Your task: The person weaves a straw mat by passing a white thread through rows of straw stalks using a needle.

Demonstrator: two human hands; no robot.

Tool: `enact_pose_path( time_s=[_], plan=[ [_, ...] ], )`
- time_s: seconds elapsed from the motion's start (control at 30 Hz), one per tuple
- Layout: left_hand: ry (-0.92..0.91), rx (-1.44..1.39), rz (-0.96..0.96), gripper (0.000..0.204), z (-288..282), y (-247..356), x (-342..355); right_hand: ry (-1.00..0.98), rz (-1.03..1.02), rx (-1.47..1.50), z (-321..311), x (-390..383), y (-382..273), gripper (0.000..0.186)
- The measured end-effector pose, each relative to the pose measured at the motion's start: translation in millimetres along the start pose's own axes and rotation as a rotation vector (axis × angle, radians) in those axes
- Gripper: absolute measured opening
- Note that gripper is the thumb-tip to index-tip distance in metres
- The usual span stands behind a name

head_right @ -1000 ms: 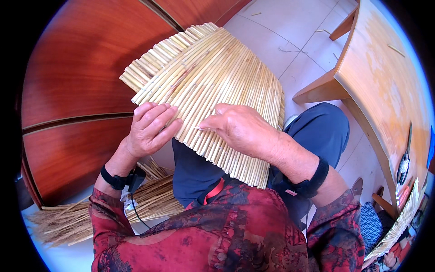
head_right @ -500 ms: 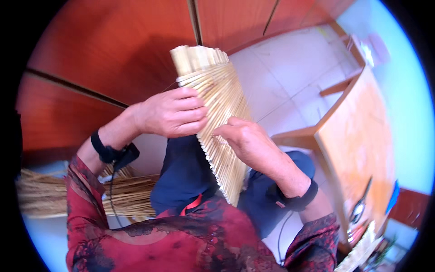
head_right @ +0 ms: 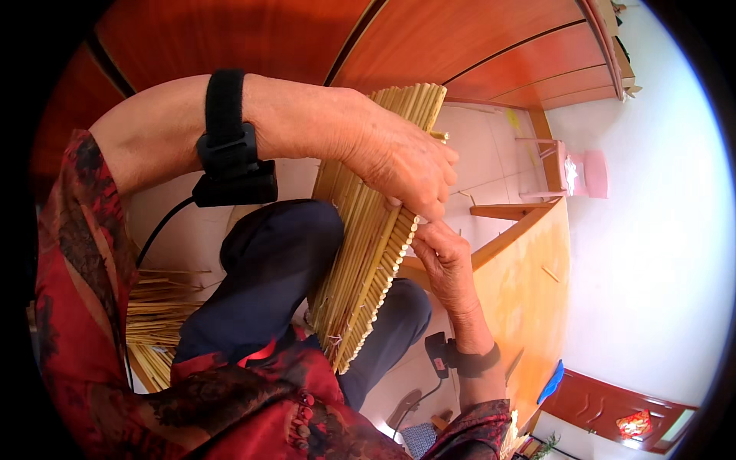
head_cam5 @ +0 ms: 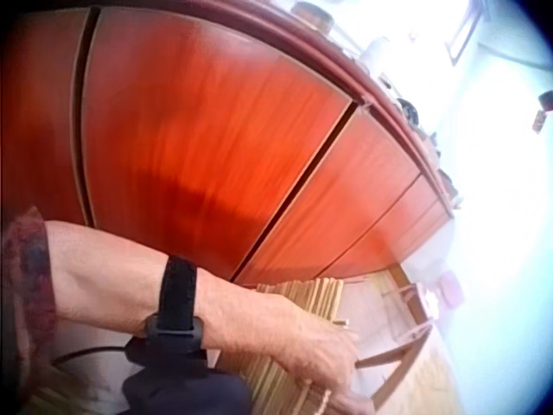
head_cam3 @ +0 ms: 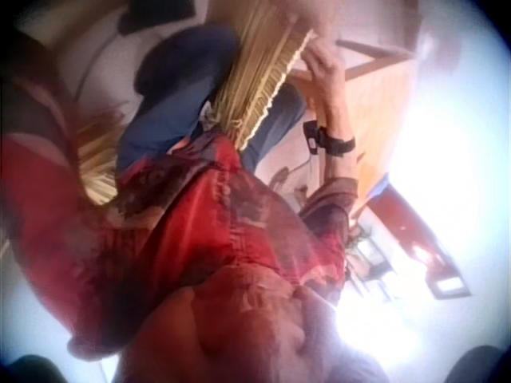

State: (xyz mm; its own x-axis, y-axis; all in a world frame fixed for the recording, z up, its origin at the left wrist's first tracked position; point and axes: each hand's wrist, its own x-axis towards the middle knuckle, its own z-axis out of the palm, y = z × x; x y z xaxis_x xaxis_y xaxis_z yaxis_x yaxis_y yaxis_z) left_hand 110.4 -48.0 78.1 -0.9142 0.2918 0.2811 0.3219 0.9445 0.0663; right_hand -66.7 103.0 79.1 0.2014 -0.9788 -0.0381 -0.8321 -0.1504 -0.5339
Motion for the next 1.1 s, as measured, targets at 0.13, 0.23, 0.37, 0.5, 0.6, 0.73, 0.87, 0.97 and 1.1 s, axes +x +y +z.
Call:
enact_pose_path(
  time_s=[0.13, 0.23, 0.37, 0.5, 0.6, 0.73, 0.87, 0.97, 1.1],
  plan=[
    [0.002, 0.035, 0.039, 0.011, -0.6, -7.8, 5.8, 0.01, 0.065, 0.067, -1.3, -4.0, 12.5, 0.007],
    [0.017, 0.086, 0.054, 0.009, 2.0, -11.9, 1.8, 0.04, -0.043, 0.136, 3.5, -0.8, 22.5, 0.007],
    [0.078, 0.117, 0.078, 0.007, 0.5, -12.6, -11.2, 0.025, -0.076, 0.248, 11.7, 7.3, 28.5, 0.008],
    [0.145, 0.135, 0.139, 0.007, -3.5, -16.4, -12.7, 0.015, -0.115, 0.268, 9.5, 9.2, 27.9, 0.011],
    [0.174, 0.121, 0.193, 0.009, -3.5, -11.2, -17.9, 0.022, -0.167, 0.289, 16.0, 9.9, 26.6, 0.012],
    [0.228, 0.153, 0.185, 0.014, 4.8, -1.6, -22.4, 0.025, -0.178, 0.32, 25.6, 4.1, 26.3, 0.011],
    [0.222, 0.132, 0.149, 0.016, 1.4, 7.3, -27.1, -0.006, -0.159, 0.409, 28.8, 3.2, 24.4, 0.01],
    [0.233, 0.135, 0.143, 0.015, 1.7, 8.5, -27.7, -0.05, -0.116, 0.466, 25.6, 3.4, 22.4, 0.011],
    [0.148, 0.179, 0.104, 0.011, -2.7, 10.0, -27.6, -0.117, -0.09, 0.534, 23.1, 5.6, 25.6, 0.013]
  ],
)
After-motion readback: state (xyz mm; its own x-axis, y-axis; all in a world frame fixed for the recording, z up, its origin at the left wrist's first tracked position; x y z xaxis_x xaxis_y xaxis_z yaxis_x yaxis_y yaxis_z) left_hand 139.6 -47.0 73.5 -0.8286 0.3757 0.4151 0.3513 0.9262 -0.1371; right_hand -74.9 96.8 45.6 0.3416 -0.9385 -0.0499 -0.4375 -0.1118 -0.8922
